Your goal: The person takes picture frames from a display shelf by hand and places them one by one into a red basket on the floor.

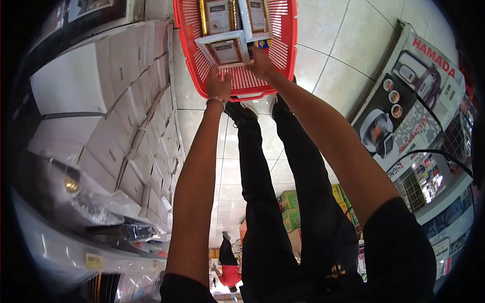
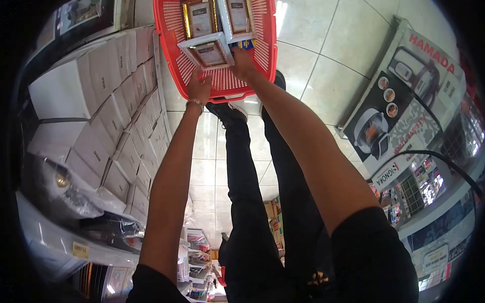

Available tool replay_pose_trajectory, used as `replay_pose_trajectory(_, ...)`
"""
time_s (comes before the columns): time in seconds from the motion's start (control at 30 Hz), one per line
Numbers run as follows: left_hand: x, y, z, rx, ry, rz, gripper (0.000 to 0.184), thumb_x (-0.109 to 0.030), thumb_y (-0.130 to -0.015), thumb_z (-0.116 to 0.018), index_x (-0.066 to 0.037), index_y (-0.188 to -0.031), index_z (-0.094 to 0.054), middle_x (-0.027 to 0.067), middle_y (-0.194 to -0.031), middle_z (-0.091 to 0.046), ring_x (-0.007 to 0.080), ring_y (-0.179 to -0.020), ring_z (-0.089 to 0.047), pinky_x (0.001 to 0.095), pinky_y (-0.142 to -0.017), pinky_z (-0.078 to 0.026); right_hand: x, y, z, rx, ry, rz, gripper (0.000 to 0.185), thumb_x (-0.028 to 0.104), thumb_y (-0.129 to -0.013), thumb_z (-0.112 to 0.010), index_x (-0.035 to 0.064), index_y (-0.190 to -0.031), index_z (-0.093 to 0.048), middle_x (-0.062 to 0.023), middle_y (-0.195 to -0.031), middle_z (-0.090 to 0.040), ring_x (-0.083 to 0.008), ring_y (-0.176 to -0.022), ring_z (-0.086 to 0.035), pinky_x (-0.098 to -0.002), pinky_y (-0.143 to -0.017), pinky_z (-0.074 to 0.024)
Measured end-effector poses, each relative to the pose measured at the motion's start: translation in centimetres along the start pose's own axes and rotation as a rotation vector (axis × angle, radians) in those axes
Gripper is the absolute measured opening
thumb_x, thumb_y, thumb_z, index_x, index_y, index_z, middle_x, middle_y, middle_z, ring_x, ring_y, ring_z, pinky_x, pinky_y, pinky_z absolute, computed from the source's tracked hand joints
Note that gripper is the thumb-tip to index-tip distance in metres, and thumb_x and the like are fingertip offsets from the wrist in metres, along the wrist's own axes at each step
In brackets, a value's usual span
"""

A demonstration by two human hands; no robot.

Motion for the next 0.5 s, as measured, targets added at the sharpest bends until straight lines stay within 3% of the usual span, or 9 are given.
replay_pose_trajectory(0.07,-1.4,3.2,1.1,-0.083,-0.098,-0.288,0.050,-0.018,-0.082,-0.056,0.000,-0.126,-0.042,0.0210,-0.121,-0.052,0.0317,-0.109,-0.053,0.0377,-0.092,-0.042,-0.3,1.8,1.8,-0.094,-0.015,0.102,0.056,0.005,-0.062,-0.072,0.0011,-0.113,-0.049,-0.0204,-0.102,-0.056,-0.0364,-0.096,-0.055,-0.0397,-0.084,-0.0451)
replay_pose_trajectory(0.2,-5.9,13.6,3.8,0.036,-0.200,-0.150,0.048,-0.019,-0.083,-0.057,-0.004,-0.126,-0.044,0.0171,-0.108,-0.059,0.0298,-0.099,-0.058,0.0376,-0.087,-0.044,2.5,7.3,7.9,0.104,0.158,0.114,0.033,0.008,-0.071,-0.054,0.0046,-0.104,-0.056,-0.0196,-0.097,-0.057,-0.0368,-0.095,-0.054,-0.0433,-0.083,-0.0450)
replay_pose_trajectory(0.3,-6.5,22.7,6.1,0.048,-0.171,-0.120,0.039,-0.020,-0.082,-0.059,-0.004,-0.116,-0.051,0.0180,-0.105,-0.060,0.0308,-0.101,-0.058,0.0365,-0.085,-0.046,3.0,10.2,12.0,0.188,0.313,0.399,0.022,0.021,-0.072,-0.057,0.0058,-0.088,-0.058,-0.0163,-0.089,-0.057,-0.0329,-0.084,-0.055,-0.0407,-0.075,-0.0461)
replay_pose_trajectory(0.33,-6.5,25.7,6.7,0.057,-0.192,-0.062,0.036,-0.020,-0.083,-0.056,-0.003,-0.114,-0.053,0.0180,-0.100,-0.062,0.0315,-0.095,-0.060,0.0359,-0.081,-0.048,7.0,12.3,16.8,0.090,0.187,0.386,0.025,0.022,-0.071,-0.065,0.0058,-0.088,-0.057,-0.0135,-0.085,-0.057,-0.0295,-0.082,-0.055,-0.0384,-0.073,-0.0466)
replay_pose_trajectory(0.37,-7.1,28.7,7.3,-0.021,-0.070,-0.174,0.032,-0.019,-0.084,-0.053,-0.002,-0.111,-0.055,0.0166,-0.094,-0.064,0.0303,-0.088,-0.062,0.0348,-0.078,-0.049,6.8,13.2,19.5,0.250,0.098,0.026,0.033,0.019,-0.067,-0.073,0.0056,-0.091,-0.055,-0.0096,-0.083,-0.056,-0.0251,-0.080,-0.055,-0.0376,-0.070,-0.0467)
replay_pose_trajectory(0.4,-11.2,31.6,8.5,0.002,-0.251,-0.282,0.029,-0.019,-0.086,-0.051,-0.002,-0.108,-0.057,0.0144,-0.094,-0.064,0.0257,-0.085,-0.063,0.0325,-0.076,-0.050,2.0,13.5,19.4,-0.110,0.248,0.874,0.035,0.011,-0.066,-0.075,0.0046,-0.094,-0.054,-0.0065,-0.083,-0.055,-0.0216,-0.081,-0.055,-0.0369,-0.069,-0.0478)
replay_pose_trajectory(0.43,-14.4,34.6,10.3,0.019,-0.122,-0.137,0.026,-0.017,-0.085,-0.052,-0.003,-0.106,-0.058,0.0120,-0.093,-0.065,0.0204,-0.084,-0.064,0.0306,-0.075,-0.051,3.4,13.3,22.7,-0.025,-0.042,0.788,0.033,0.009,-0.069,-0.072,0.0030,-0.096,-0.055,-0.0072,-0.088,-0.057,-0.0199,-0.076,-0.056,-0.0344,-0.066,-0.0498)
replay_pose_trajectory(0.47,-15.4,37.0,11.5,0.036,0.027,-0.107,0.025,-0.015,-0.084,-0.055,-0.003,-0.106,-0.058,0.0107,-0.092,-0.065,0.0173,-0.083,-0.064,0.0286,-0.074,-0.051,3.3,13.2,25.8,0.065,0.037,0.360,0.038,0.006,-0.068,-0.072,0.0032,-0.101,-0.055,-0.0070,-0.087,-0.059,-0.0187,-0.070,-0.056,-0.0316,-0.063,-0.0509)
replay_pose_trajectory(0.5,-15.9,38.9,12.7,-0.020,0.112,-0.126,0.026,-0.012,-0.082,-0.057,-0.002,-0.106,-0.057,0.0100,-0.092,-0.065,0.0164,-0.084,-0.063,0.0275,-0.076,-0.050,0.8,11.6,27.2,0.185,-0.080,0.284,0.044,0.008,-0.067,-0.072,0.0058,-0.107,-0.055,-0.0069,-0.084,-0.060,-0.0163,-0.068,-0.057,-0.0303,-0.058,-0.0495)
Point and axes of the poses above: each hand's wrist, its own y-axis away from the middle knuckle, its own z-axis out of the back of the hand, x = y × z, the point moved 6 cm from there along -y, towards the middle knuckle
